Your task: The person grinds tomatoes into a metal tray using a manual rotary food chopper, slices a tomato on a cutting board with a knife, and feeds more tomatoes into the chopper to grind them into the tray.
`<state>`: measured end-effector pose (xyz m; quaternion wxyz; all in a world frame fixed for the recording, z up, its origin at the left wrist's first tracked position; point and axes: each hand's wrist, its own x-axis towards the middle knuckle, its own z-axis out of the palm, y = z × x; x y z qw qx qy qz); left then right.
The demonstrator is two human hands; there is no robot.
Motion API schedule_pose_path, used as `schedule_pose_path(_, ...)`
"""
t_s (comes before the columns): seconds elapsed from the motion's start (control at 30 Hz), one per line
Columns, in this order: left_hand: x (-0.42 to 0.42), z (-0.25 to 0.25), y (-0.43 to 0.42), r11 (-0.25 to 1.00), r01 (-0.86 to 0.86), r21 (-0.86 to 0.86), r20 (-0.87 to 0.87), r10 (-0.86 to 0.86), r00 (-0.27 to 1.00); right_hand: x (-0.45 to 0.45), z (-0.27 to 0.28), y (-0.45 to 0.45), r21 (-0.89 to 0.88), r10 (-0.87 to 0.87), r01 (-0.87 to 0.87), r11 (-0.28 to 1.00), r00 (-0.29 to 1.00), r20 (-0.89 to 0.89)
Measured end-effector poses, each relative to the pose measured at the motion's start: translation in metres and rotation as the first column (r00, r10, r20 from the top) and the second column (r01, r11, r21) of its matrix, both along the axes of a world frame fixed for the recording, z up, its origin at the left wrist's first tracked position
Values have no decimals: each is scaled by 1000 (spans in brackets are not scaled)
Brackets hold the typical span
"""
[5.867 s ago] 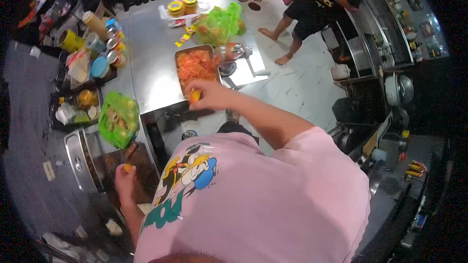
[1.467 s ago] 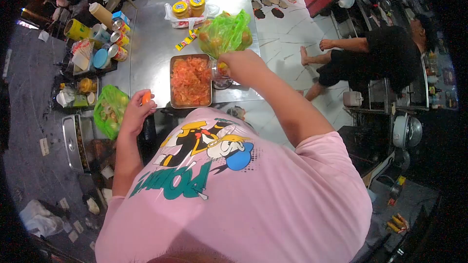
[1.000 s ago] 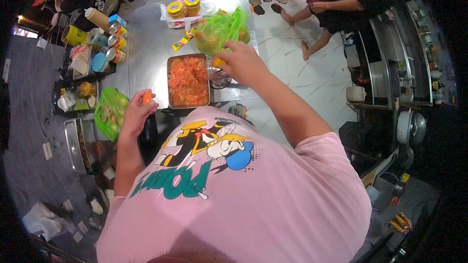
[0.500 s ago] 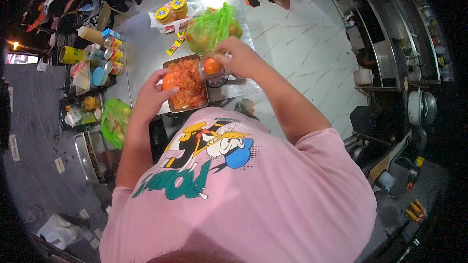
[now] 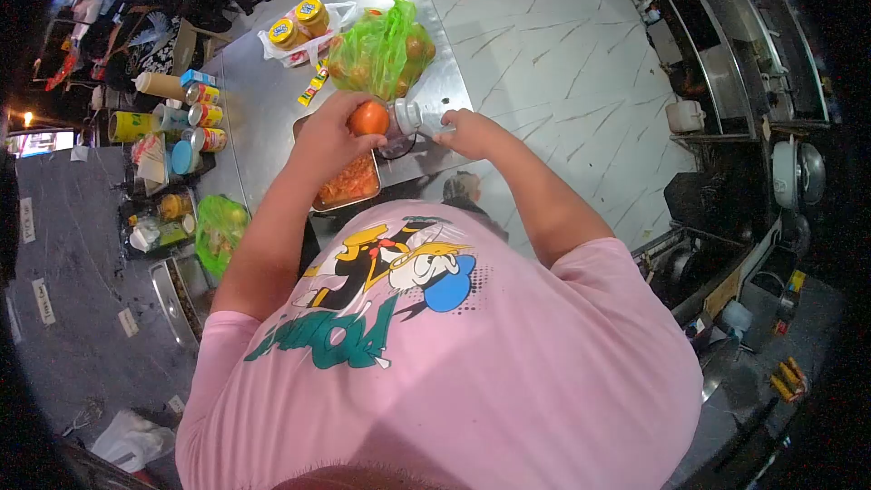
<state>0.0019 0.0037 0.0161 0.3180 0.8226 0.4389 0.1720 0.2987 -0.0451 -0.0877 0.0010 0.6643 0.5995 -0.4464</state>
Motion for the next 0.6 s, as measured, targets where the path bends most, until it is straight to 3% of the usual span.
schedule_pose_path(0.1, 6, 0, -2, 1000, -18, 2, -99, 18, 995, 5, -19, -5, 137, 64, -65, 988, 998, 11)
schedule_pose_path(0.27, -14, -13, -20, 989, -84, 120, 41, 80, 996, 12, -22, -6, 227, 168, -177, 958, 984, 60)
schedule_pose_path(0.3, -26, -29, -29, 989, -109, 98, 138, 95, 986, 13, -24, -10, 258, 161, -165, 952, 986, 36)
schedule_pose_path(0.33, -41, -44, -40, 984, -156, 87, 221, 133, 966, 12, -24, -10, 156, 65, -56, 986, 996, -54)
schedule_pose_path(0.37, -57, -44, -55, 960, -235, 150, 207, 202, 957, 6, -14, -9, 127, 56, -51, 991, 998, -35)
schedule_pose_path(0.4, -77, -42, -73, 947, -321, 13, 194, 312, 930, 3, -9, -2, 92, 53, -48, 995, 997, -58)
schedule_pose_path(0.43, -99, -46, -90, 911, -406, -73, 134, 413, 901, 12, -34, -2, 160, 65, -59, 985, 997, -30)
schedule_pose_path(0.5, -148, -61, -129, 819, -572, -41, 90, 573, 815, 15, -41, -1, 160, 96, -92, 983, 995, -13)
schedule_pose_path(0.57, -208, -100, -171, 648, -755, 102, 43, 755, 654, 13, -36, 0, 160, 142, -150, 976, 988, 55)
schedule_pose_path(0.6, -239, -103, -196, 532, -846, 24, 19, 846, 533, 14, -37, 1, 135, 132, -139, 981, 989, 64)
